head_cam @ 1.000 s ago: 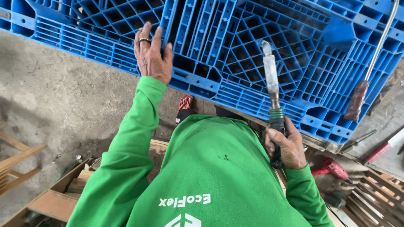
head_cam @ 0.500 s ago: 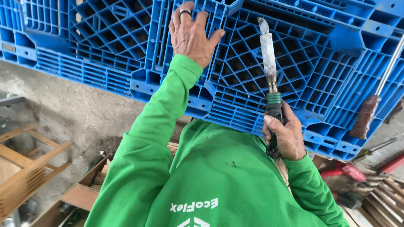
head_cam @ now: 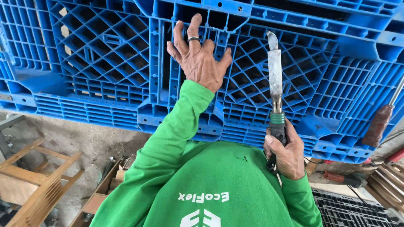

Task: The person uses a soldering iron to melt and fuse seams on a blue plastic crate. They hold the crate steady with one hand while applying the hot tip along the grid lines to join plastic sections.

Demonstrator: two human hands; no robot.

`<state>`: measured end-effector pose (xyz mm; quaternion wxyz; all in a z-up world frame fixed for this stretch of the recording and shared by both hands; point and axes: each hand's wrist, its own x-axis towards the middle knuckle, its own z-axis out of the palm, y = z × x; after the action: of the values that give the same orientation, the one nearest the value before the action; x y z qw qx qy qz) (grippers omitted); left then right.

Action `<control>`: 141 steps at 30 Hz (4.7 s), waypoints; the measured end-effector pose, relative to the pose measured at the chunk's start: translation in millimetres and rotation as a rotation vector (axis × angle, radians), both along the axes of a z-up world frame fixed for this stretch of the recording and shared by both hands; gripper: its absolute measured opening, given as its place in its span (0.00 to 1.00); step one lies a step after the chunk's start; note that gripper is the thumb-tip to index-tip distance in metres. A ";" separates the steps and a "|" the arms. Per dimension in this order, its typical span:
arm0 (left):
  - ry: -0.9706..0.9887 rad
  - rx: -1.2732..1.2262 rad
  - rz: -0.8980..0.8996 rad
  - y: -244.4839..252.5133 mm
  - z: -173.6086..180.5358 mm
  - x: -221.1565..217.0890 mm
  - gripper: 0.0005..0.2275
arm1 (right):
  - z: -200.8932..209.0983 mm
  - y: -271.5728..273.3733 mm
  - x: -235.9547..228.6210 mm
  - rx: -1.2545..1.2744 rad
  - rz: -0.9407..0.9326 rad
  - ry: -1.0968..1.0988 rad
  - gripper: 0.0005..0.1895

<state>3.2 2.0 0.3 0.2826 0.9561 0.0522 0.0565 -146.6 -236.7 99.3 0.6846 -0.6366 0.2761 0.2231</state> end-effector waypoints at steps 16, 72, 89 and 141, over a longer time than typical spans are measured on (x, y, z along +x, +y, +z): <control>-0.109 -0.149 0.024 16.7 11.7 -3.7 0.16 | 11.4 -2.5 15.4 0.009 0.076 -0.065 0.35; -0.030 0.181 -0.046 17.9 -16.4 -8.5 0.41 | -7.0 11.8 7.5 0.333 0.035 0.167 0.25; -0.032 0.121 -0.410 30.7 -6.1 18.9 0.22 | -16.3 4.6 25.5 0.912 -0.109 0.307 0.26; -0.119 -0.005 -0.386 31.0 -8.3 19.5 0.16 | 9.0 -2.8 46.7 1.043 -0.088 0.331 0.29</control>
<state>22.7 33.1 -8.0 0.2933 0.9426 -0.1486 0.0577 -99.9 -239.6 108.3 0.8656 -0.1569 0.2593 0.3986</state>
